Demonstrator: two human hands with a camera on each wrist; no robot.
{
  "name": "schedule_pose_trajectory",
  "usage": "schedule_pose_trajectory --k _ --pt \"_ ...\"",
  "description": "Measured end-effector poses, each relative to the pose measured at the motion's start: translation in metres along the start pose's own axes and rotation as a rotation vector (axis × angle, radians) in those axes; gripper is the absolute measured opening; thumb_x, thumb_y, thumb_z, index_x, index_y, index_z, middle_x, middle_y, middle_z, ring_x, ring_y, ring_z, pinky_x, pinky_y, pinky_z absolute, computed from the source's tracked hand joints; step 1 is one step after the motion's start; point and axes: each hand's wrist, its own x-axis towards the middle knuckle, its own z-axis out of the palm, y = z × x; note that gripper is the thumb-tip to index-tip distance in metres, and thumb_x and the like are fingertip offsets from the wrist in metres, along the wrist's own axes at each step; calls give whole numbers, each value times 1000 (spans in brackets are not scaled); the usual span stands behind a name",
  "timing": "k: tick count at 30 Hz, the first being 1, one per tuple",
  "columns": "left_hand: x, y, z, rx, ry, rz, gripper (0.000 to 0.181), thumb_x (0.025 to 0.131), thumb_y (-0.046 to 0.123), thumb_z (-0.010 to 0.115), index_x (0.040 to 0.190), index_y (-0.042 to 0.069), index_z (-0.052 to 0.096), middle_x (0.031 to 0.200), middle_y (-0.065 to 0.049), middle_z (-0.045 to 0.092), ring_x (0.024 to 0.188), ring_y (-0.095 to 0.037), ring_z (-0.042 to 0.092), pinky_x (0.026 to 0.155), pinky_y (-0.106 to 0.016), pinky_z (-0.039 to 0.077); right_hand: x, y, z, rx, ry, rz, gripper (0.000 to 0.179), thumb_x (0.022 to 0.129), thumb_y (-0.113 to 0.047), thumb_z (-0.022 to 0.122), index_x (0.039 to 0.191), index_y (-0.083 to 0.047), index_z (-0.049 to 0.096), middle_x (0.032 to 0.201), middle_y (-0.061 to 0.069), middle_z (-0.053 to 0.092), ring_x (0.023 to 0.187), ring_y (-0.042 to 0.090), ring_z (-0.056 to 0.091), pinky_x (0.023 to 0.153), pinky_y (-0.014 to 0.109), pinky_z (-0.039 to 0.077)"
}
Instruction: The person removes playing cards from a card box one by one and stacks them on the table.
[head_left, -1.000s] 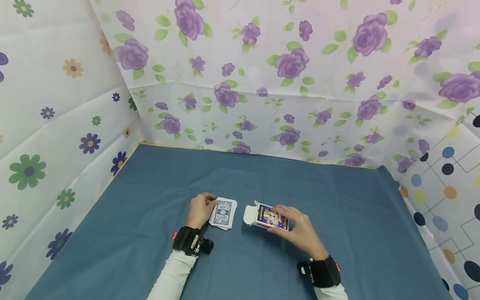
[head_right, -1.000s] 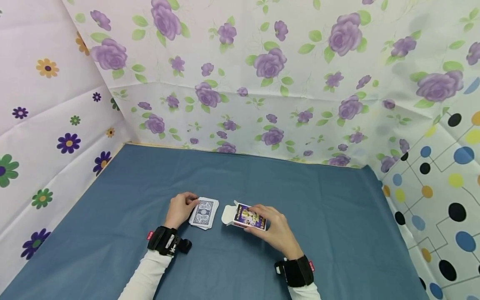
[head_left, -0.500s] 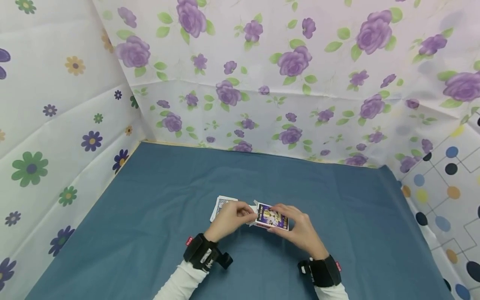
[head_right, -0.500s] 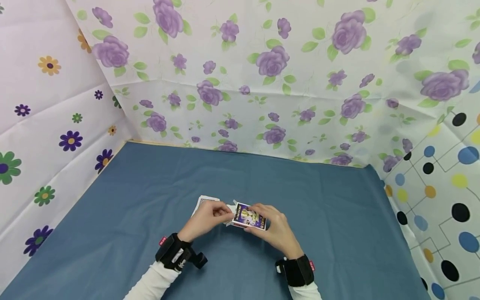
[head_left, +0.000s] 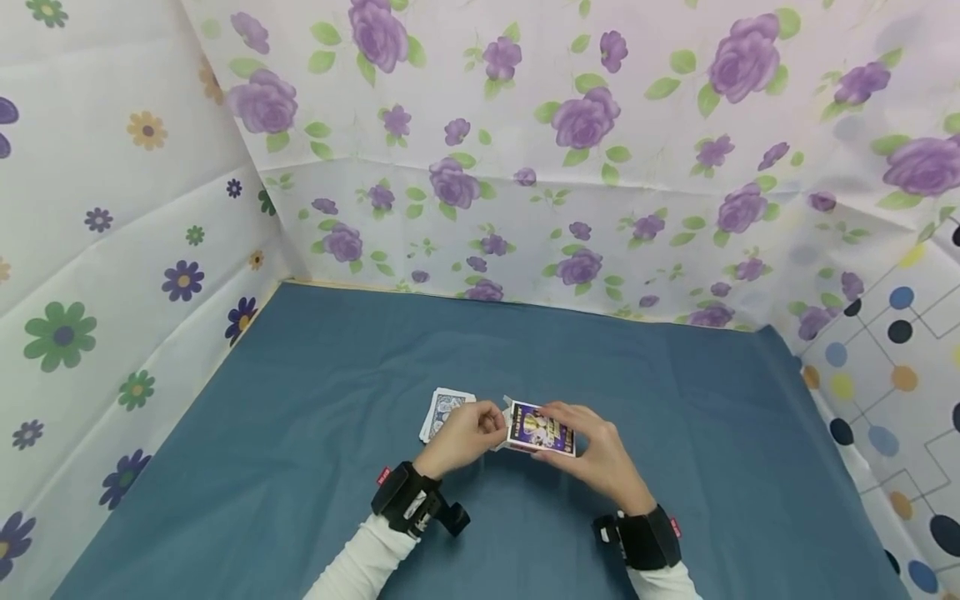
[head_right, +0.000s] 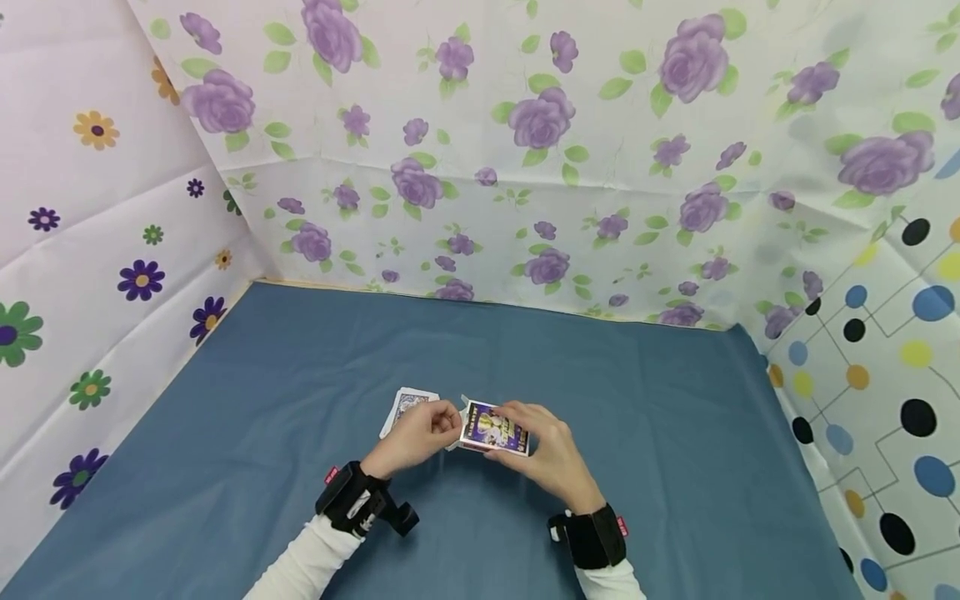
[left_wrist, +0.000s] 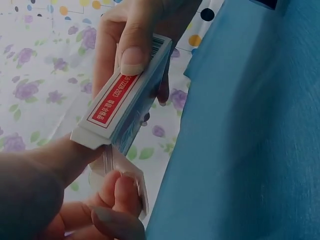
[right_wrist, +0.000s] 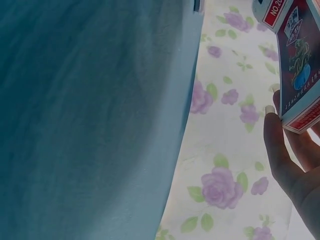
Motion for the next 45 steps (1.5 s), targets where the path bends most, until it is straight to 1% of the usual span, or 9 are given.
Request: schedule_pose_trajectory --k 7,14,18,22,27,33,36,40,45 --pt "0 -1 -3 -58 -55 -79 15 92 8 60 82 4 70 66 -2 62 54 -11 43 52 -23 34 0 -2 1 2 -1 -12 57 73 -34 84 126 -23 65 127 1 65 120 24 59 92 48 50" --pt "-2 -9 -2 -172 -113 -98 22 95 12 59 80 0 68 74 -27 63 55 -13 41 52 -23 33 -5 -3 4 25 -5 9 56 74 -35 83 126 -24 65 126 0 65 119 24 59 93 48 50" --pt "-2 -15 -4 -229 -131 -102 25 96 14 59 78 -2 65 67 -18 59 57 -18 48 54 -24 37 -6 -1 6 21 -8 19 56 74 -38 82 126 -24 65 126 -1 65 119 22 60 92 47 50" --pt "-4 -17 -11 -293 -127 -128 23 97 13 57 84 -5 63 63 -7 63 58 -21 59 55 -26 40 -5 0 6 13 -6 13 56 74 -37 83 126 -23 65 125 -1 65 119 22 60 91 47 50" --pt "-8 -18 -23 -365 -111 -156 23 98 15 53 100 -6 64 72 -13 72 62 -14 62 59 -25 43 -4 0 4 7 3 11 56 73 -36 84 124 -22 66 125 -1 65 118 21 60 92 47 50" --pt "-11 -21 -34 -440 -62 -164 30 98 11 51 119 -8 59 79 -11 71 67 -10 58 62 -24 45 -2 1 4 -1 3 20 56 73 -37 84 124 -23 66 125 -1 65 120 21 59 94 47 49" --pt "-11 -23 -38 -463 -48 -161 37 96 9 52 128 -10 54 90 -18 72 73 -9 63 67 -27 50 -1 2 3 -6 5 17 55 74 -37 83 124 -24 66 125 -1 65 119 21 59 94 47 49" --pt "-11 -24 -42 -473 -42 -154 44 94 8 55 133 -11 49 106 -22 70 81 -11 67 76 -31 53 0 3 4 -9 7 13 55 74 -37 83 125 -24 66 125 -1 65 119 22 59 94 47 49" --pt "-13 -27 -45 -495 16 -180 47 93 11 60 133 -11 49 101 -17 72 80 -10 67 80 -33 53 0 4 4 -10 9 13 55 74 -37 83 124 -24 66 125 -1 66 119 22 60 93 47 50"
